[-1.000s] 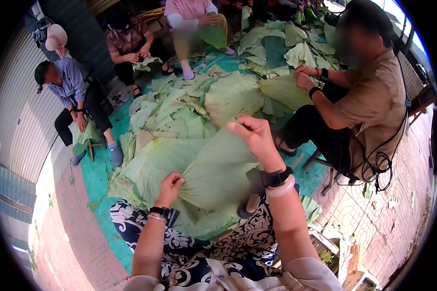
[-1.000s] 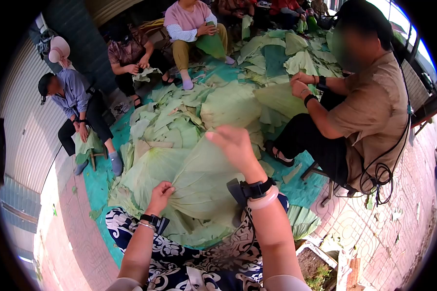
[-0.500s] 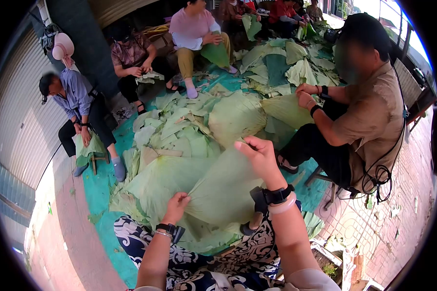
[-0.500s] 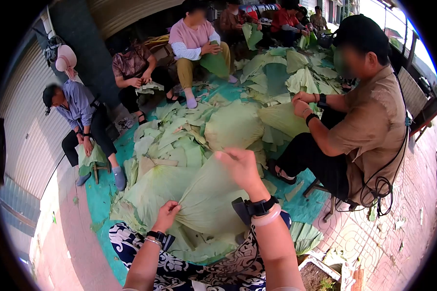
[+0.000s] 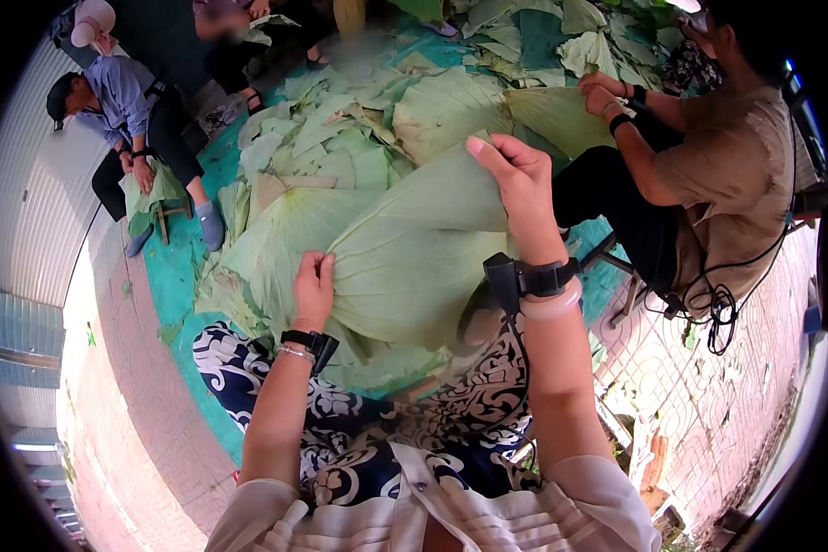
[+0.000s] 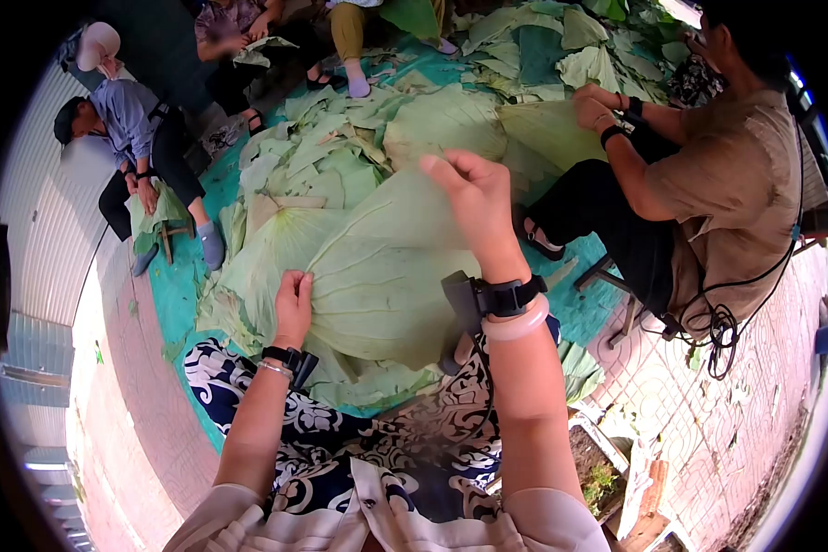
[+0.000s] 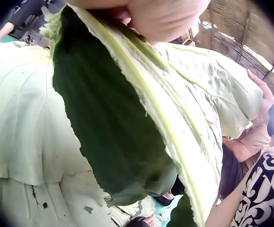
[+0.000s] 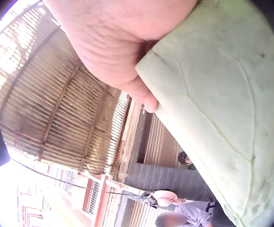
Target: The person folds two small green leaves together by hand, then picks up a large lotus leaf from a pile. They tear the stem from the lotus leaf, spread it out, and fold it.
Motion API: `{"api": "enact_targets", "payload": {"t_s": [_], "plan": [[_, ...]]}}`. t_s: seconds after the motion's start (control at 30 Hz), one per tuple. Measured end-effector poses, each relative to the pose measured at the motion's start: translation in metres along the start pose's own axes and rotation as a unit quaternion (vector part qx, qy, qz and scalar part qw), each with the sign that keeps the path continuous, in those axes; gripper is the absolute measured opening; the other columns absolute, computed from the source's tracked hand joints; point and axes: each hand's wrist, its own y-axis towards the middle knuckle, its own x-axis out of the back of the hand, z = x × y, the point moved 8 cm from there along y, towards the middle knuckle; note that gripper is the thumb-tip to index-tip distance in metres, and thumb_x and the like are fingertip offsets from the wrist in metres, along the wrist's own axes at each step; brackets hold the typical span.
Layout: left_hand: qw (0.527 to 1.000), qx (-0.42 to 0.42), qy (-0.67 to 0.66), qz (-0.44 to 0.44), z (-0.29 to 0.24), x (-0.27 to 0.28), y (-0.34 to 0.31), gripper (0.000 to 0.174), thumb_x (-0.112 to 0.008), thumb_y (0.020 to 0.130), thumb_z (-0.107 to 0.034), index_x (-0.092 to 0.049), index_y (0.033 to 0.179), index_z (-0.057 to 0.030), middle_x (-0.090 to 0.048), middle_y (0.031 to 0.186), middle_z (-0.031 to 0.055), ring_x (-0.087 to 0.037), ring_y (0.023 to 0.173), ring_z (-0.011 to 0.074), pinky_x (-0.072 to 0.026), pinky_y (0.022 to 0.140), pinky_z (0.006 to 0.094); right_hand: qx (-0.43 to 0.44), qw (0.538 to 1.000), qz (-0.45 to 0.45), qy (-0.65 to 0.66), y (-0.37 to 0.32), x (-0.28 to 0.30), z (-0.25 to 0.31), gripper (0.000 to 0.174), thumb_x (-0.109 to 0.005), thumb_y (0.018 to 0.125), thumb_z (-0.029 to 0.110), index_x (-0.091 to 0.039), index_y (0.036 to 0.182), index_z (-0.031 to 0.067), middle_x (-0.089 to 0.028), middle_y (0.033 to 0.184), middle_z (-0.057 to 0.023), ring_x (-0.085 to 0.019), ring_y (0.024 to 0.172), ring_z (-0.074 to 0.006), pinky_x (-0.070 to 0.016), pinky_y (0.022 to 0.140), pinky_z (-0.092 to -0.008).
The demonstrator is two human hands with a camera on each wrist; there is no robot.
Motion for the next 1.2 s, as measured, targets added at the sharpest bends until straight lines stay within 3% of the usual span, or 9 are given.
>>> {"api": "enact_targets", "payload": {"t_s": [0.17,0.47,0.53,0.57,0.67,0.9,1.0,1.1,1.2], "plan": [[0.998,-0.005,0.066,-0.001,-0.008,0.003,0.001,0.022,-0.062,0.1,-0.023,-0.057,0.098,-0.0015,-0.062,0.078,0.0131,-0.058,0.067,0.0252,-0.0486,0.064,0.0364,-0.01,1.0,-0.015,0.022,-0.002,-0.002,-0.002,0.023,-0.076,0.089,0.02,-0.069,0.081,0.0001,-0.051,0.069,0.0103,-0.04,0.063,-0.0011,-0.0306,0.054,-0.021],[0.998,-0.033,0.047,0.008,0.01,0.006,0.008,0.024,-0.061,0.1,-0.025,-0.057,0.099,-0.0008,-0.062,0.078,0.0156,-0.058,0.067,0.0244,-0.0494,0.066,0.0356,-0.021,1.0,-0.001,0.007,0.002,-0.005,-0.011,0.02,-0.076,0.09,0.019,-0.07,0.084,0.0006,-0.056,0.071,0.0092,-0.044,0.062,-0.0017,-0.0339,0.054,-0.0204],[0.999,-0.026,0.038,0.017,0.005,0.013,0.006,0.026,-0.061,0.099,-0.028,-0.058,0.098,-0.0018,-0.064,0.088,0.0193,-0.062,0.079,0.0369,-0.0502,0.073,0.0433,-0.018,0.999,0.006,0.043,-0.001,-0.008,-0.007,0.019,-0.075,0.09,0.019,-0.071,0.086,0.0009,-0.057,0.071,0.0088,-0.045,0.062,-0.0019,-0.035,0.054,-0.0204],[0.998,-0.032,0.054,0.017,-0.005,0.017,0.006,0.028,-0.059,0.099,-0.029,-0.058,0.098,-0.0015,-0.063,0.09,0.0201,-0.062,0.08,0.0379,-0.0499,0.074,0.0434,-0.005,0.999,0.012,0.034,0.0,-0.006,-0.004,0.016,-0.074,0.092,0.017,-0.073,0.09,0.0016,-0.059,0.072,0.0075,-0.048,0.062,-0.0018,-0.0372,0.055,-0.0205],[0.991,-0.047,0.124,0.014,-0.014,0.023,0.011,0.036,-0.05,0.102,-0.034,-0.055,0.087,-0.0018,-0.062,0.084,0.021,-0.06,0.078,0.0425,-0.0474,0.069,0.0481,0.009,1.0,-0.007,0.002,0.002,-0.002,-0.004,0.032,-0.073,0.09,0.018,-0.054,0.069,0.0042,-0.044,0.068,0.0096,-0.035,0.065,-0.0047,-0.0284,0.055,-0.0253],[0.985,-0.05,0.163,-0.026,-0.014,0.032,0.025,0.041,-0.046,0.103,-0.034,-0.059,0.082,-0.0017,-0.061,0.076,0.0217,-0.06,0.071,0.0426,-0.047,0.064,0.0499,-0.01,1.0,-0.023,0.006,0.004,-0.003,-0.006,0.025,-0.074,0.09,0.02,-0.066,0.079,-0.0006,-0.049,0.069,0.0087,-0.039,0.065,-0.0048,-0.0328,0.056,-0.0243],[0.98,-0.071,0.182,-0.044,-0.02,0.038,0.027,0.04,-0.047,0.103,-0.032,-0.06,0.08,-0.0026,-0.062,0.073,0.0207,-0.061,0.068,0.0415,-0.0477,0.062,0.0493,-0.025,0.999,-0.023,0.002,0.003,-0.006,-0.005,0.017,-0.07,0.093,0.015,-0.068,0.082,0.0023,-0.057,0.072,0.0093,-0.044,0.064,-0.0002,-0.0336,0.058,-0.0205],[0.977,-0.082,0.188,-0.056,-0.025,0.045,0.032,0.039,-0.047,0.103,-0.031,-0.062,0.078,-0.0041,-0.062,0.069,0.0188,-0.061,0.064,0.0398,-0.0481,0.06,0.0483,-0.031,0.998,-0.028,0.053,-0.001,-0.014,0.007,0.02,-0.072,0.093,0.017,-0.069,0.082,0.0006,-0.051,0.07,0.0099,-0.04,0.062,-0.0016,-0.0308,0.054,-0.0226],[0.972,-0.101,0.202,-0.067,-0.03,0.053,0.033,0.039,-0.048,0.102,-0.031,-0.062,0.076,-0.0058,-0.063,0.067,0.0172,-0.062,0.062,0.0381,-0.0485,0.058,0.0473,-0.008,0.997,-0.033,0.071,0.012,-0.01,-0.01,0.02,-0.074,0.09,0.015,-0.066,0.076,0.0027,-0.043,0.067,0.0132,-0.031,0.061,0.0001,-0.0219,0.053,-0.0224]]}}
